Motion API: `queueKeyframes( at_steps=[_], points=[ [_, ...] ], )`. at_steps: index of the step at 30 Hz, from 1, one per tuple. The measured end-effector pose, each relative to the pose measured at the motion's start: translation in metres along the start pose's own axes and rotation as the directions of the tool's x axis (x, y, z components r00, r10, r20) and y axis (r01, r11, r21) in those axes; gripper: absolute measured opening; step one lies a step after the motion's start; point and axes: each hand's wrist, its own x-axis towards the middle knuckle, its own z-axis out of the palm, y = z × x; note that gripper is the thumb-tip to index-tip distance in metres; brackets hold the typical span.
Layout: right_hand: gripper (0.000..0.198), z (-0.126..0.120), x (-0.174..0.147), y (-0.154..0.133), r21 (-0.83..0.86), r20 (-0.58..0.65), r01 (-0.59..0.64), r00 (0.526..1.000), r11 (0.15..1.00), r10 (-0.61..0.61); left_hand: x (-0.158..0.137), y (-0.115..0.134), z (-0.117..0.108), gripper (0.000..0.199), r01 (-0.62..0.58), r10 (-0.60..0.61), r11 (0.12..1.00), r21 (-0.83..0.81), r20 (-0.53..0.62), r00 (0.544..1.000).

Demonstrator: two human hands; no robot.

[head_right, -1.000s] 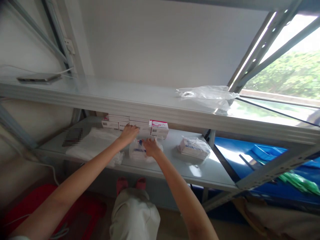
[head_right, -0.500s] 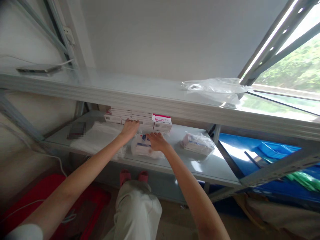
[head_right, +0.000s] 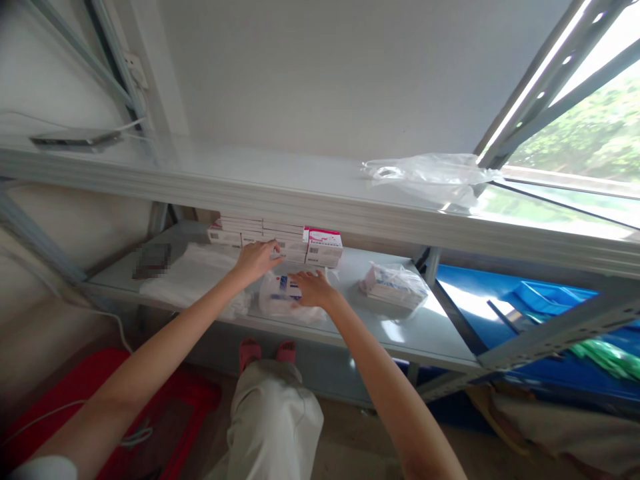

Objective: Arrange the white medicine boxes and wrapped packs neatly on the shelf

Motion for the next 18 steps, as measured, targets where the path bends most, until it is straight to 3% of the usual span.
queueKeyframes(
  at_steps=[3,7,10,13,16,18],
  points=[
    [0.059,-0.017,-0.019,0.011,-0.041,-0.117,-0.031,0.993,0.999,0.026,-0.006,-0.013,-0.014,0.038,-0.038,0.040,0.999,-0.023,0.096,0.995],
    [0.047,-0.040,-0.053,0.036,-0.210,-0.217,-0.069,0.976,0.975,0.023,-0.012,-0.036,-0.031,0.020,-0.054,0.055,0.998,-0.010,0.187,0.981],
    [0.033,-0.052,-0.073,0.055,-0.298,-0.194,-0.047,0.981,0.953,-0.013,-0.014,-0.047,-0.040,0.011,-0.016,0.027,0.992,-0.122,0.093,0.995],
    [0.012,-0.061,-0.084,0.066,-0.316,-0.188,-0.031,0.982,0.948,-0.031,-0.012,-0.053,-0.041,0.021,0.010,-0.003,0.951,-0.309,0.023,1.000],
    [0.021,-0.066,-0.084,0.071,-0.216,-0.309,-0.037,0.951,0.976,-0.032,-0.007,-0.057,-0.032,0.024,0.009,-0.029,0.871,-0.490,-0.033,0.999],
    [0.023,-0.066,-0.080,0.075,-0.084,-0.438,-0.055,0.899,0.995,0.012,-0.002,-0.059,-0.023,0.023,0.008,-0.065,0.815,-0.579,-0.077,0.995]
  ],
)
